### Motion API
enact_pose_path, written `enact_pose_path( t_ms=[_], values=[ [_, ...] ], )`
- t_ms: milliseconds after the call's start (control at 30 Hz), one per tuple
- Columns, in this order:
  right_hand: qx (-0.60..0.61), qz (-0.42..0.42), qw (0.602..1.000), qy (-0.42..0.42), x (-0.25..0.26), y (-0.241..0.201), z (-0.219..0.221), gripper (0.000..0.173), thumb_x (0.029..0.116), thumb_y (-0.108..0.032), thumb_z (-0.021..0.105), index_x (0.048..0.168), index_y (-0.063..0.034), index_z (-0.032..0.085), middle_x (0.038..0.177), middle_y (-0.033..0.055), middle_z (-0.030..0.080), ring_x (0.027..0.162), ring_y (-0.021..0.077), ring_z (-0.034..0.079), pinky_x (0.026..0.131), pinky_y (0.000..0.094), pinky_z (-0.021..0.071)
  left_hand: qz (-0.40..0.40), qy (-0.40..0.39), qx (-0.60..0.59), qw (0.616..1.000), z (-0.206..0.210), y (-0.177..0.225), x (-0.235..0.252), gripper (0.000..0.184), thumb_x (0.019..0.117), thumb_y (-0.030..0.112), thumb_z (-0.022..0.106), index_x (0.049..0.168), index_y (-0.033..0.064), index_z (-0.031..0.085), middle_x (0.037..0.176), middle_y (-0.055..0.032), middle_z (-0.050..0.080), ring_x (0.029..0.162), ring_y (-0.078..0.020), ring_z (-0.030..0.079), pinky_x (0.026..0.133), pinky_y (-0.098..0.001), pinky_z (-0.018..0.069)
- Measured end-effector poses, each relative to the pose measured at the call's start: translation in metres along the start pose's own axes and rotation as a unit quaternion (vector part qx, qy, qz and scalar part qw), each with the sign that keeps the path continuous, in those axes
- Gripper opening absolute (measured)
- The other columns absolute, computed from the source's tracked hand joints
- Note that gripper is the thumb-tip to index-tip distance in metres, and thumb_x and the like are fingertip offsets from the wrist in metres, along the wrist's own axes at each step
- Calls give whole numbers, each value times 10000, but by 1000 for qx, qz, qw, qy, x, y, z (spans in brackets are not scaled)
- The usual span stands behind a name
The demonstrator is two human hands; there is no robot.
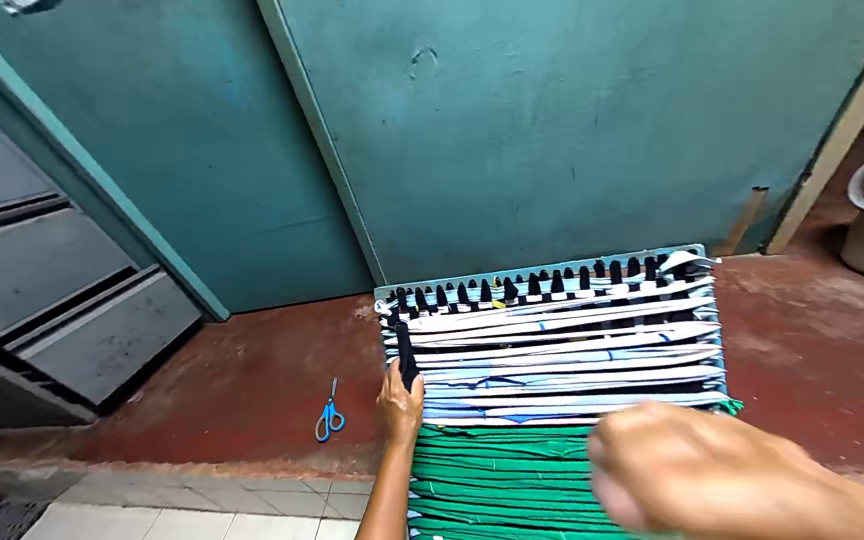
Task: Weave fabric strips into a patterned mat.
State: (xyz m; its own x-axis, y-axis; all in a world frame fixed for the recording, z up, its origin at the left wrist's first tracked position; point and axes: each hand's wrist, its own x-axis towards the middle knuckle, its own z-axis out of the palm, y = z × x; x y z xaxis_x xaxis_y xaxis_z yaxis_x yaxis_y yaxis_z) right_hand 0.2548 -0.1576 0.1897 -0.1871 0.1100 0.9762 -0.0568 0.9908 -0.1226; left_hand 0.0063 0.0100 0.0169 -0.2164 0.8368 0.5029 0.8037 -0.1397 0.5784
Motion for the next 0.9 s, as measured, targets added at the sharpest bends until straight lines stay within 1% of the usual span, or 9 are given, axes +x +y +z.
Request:
enact_pose_path(
  t_ms=[133, 233, 300, 367, 500, 600, 733, 833, 900],
  values=[
    [-160, 70, 982, -70, -22, 91, 4, 300, 1041, -255, 533, 1052, -26, 725, 1015, 98, 722, 997, 115, 669, 890, 210, 534, 62, -53, -29, 996, -18, 9, 8, 248, 953, 69, 627, 1074, -133, 705, 954, -300, 719, 940, -451, 714, 892, -610, 523],
    [-268, 178, 940, -111, -50, 146, 13, 248, 959, -183, 585, 1013, -17, 762, 1017, 142, 740, 957, 265, 715, 837, 390, 582, 104, -58, -140, 983, -26, 17, 11, 189, 929, 74, 648, 959, -92, 732, 829, -204, 724, 817, -295, 723, 815, -489, 557],
    [-286, 216, 924, -133, -63, 170, 24, 195, 926, -105, 628, 1003, 21, 756, 1052, 197, 733, 999, 378, 709, 853, 534, 563, 80, -95, -243, 962, -43, 27, 28, 176, 964, 64, 611, 984, -73, 719, 853, -124, 720, 817, -143, 695, 823, -357, 563],
    [-296, 224, 915, -157, -69, 185, 41, 167, 913, -68, 658, 1003, 34, 753, 1092, 216, 731, 1062, 413, 697, 902, 583, 538, 54, -95, -324, 940, -59, 36, 56, 189, 988, 51, 552, 1007, -76, 689, 864, -76, 703, 792, -76, 667, 786, -293, 563],
    [-314, 205, 904, -203, -68, 207, 80, 140, 900, -37, 661, 984, 38, 744, 1138, 217, 723, 1130, 425, 671, 912, 603, 518, -84, -108, -418, 898, -83, 52, 117, 223, 1082, 54, 434, 1165, -64, 604, 1008, -104, 706, 771, -91, 668, 682, -237, 554],
    [-338, 200, 895, -213, -62, 223, 109, 133, 902, 1, 635, 978, 35, 737, 1162, 210, 719, 1155, 426, 660, 903, 615, 510, -144, -128, -421, 886, -80, 49, 146, 215, 1089, 74, 443, 1159, -30, 618, 979, -100, 712, 691, -76, 644, 581, -195, 507],
    [-361, 217, 881, -216, -55, 238, 140, 173, 919, 29, 592, 1019, 58, 732, 1111, 230, 715, 1098, 434, 669, 857, 592, 523, -113, -151, -381, 905, -77, 41, 156, 210, 1083, 117, 489, 1062, -20, 647, 827, -50, 699, 627, -47, 610, 560, -186, 485],
    [-387, 240, 866, -207, -49, 244, 157, 179, 937, 23, 579, 1024, 84, 723, 1025, 259, 707, 1010, 444, 683, 790, 566, 529, -75, -166, -360, 915, -74, 34, 161, 230, 1096, 147, 460, 1139, -15, 617, 778, -18, 632, 582, -29, 549, 551, -173, 456],
    [-400, 276, 849, -207, -44, 245, 164, 188, 946, 24, 559, 1010, 91, 723, 1018, 264, 706, 1020, 444, 679, 809, 571, 516, -38, -167, -336, 926, -71, 28, 165, 278, 1091, 128, 460, 1273, -27, 602, 946, -55, 665, 615, -16, 500, 576, -182, 422]
  ],
)
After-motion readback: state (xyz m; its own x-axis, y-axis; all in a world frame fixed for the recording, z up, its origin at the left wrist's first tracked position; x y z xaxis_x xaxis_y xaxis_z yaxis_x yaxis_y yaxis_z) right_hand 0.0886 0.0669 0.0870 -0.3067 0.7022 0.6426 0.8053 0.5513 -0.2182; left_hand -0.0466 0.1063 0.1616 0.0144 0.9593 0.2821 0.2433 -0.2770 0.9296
